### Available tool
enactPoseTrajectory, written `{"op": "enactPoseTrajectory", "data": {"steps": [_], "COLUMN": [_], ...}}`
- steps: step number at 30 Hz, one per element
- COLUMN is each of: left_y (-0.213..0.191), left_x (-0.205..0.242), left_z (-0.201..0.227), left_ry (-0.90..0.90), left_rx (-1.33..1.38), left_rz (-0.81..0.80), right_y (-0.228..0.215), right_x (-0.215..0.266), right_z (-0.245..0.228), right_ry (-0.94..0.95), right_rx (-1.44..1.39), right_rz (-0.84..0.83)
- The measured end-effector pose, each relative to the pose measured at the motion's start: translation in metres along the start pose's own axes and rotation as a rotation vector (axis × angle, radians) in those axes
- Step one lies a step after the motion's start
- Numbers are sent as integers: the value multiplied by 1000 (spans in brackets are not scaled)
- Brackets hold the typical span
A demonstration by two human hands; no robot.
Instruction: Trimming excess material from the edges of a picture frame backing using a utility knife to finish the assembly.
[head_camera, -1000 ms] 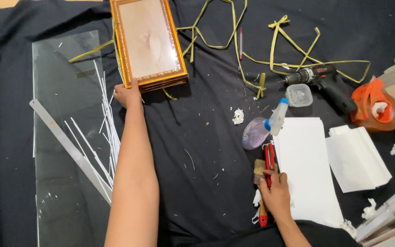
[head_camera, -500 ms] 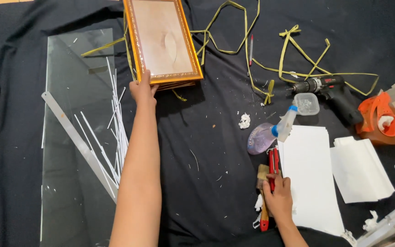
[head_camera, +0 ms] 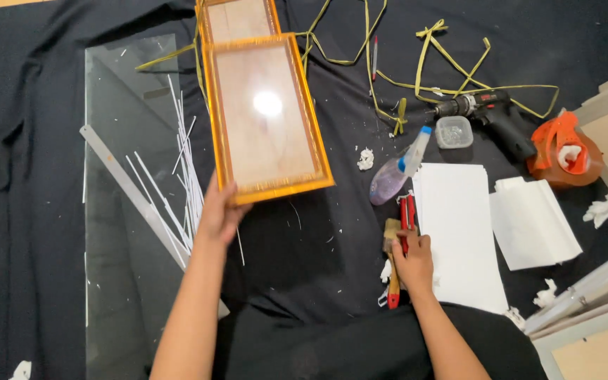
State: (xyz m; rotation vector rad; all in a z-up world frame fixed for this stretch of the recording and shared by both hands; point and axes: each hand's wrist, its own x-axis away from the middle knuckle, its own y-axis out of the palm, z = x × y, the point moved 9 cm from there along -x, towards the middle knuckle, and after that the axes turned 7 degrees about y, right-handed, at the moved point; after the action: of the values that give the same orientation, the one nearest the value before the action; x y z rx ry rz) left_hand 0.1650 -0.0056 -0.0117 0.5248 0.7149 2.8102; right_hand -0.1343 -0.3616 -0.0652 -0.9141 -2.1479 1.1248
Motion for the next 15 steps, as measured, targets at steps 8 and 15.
{"op": "enactPoseTrajectory", "data": {"steps": [8, 15], "left_y": [-34, -21], "left_x": [157, 192], "left_z": [-109, -158], "left_ry": [-272, -428], "left_rx": [180, 236], "left_rz": [115, 148], "right_y": [-27, 69], "right_x": [24, 55], "right_z": [-30, -3], "right_ry": [-293, 320], "right_rx": [236, -571], "right_rz": [320, -589]}}
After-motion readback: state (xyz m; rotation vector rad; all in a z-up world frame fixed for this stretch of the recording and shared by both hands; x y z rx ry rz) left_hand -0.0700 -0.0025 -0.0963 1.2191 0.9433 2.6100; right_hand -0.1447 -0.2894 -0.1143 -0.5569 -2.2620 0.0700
